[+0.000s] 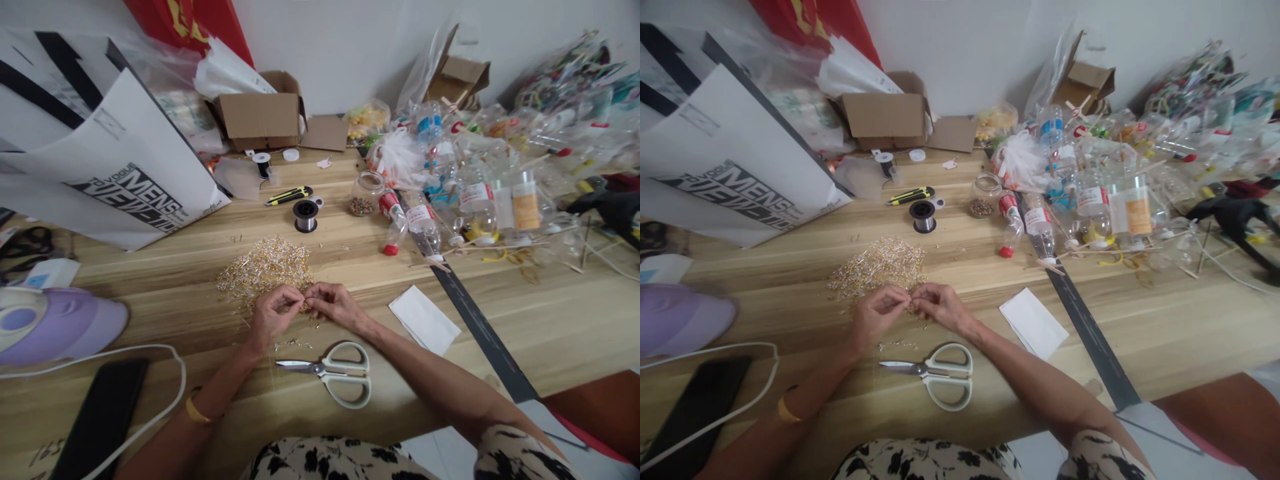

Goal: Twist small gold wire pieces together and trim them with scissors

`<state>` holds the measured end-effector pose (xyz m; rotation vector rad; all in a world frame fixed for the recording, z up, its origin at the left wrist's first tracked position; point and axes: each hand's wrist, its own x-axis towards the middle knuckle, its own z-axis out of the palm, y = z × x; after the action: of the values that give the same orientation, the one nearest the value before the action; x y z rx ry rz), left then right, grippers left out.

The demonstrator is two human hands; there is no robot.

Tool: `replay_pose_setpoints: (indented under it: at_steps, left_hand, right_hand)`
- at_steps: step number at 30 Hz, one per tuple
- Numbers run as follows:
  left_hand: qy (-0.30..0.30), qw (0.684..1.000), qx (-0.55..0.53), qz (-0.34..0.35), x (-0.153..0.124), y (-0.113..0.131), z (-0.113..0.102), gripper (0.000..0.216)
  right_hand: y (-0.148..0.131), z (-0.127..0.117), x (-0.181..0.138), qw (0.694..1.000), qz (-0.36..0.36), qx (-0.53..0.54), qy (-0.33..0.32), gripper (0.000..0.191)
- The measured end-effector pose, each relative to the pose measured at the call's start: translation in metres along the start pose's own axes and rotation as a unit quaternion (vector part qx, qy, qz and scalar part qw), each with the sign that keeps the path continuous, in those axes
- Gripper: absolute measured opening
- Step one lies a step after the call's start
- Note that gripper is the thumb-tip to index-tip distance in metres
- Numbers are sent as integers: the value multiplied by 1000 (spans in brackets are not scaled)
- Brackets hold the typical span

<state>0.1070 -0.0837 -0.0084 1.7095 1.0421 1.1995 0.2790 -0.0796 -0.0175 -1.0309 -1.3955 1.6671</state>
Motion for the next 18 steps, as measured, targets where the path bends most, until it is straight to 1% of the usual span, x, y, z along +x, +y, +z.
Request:
replay_pose_setpoints:
  at_steps: [4, 13, 18]
  left_hand:
    - [-2, 999, 37, 20, 0, 2, 0, 7]
    - [14, 991, 98, 93, -3, -2, 1, 10]
    - [14, 989, 105, 103, -2, 0, 1, 10]
  right_hand:
    - [0, -1, 0, 1000, 8, -8, -5, 33]
    - [-4, -1, 1, 1000, 13, -10, -12, 35]
    - [-1, 0, 1, 1000, 9, -7, -11, 35]
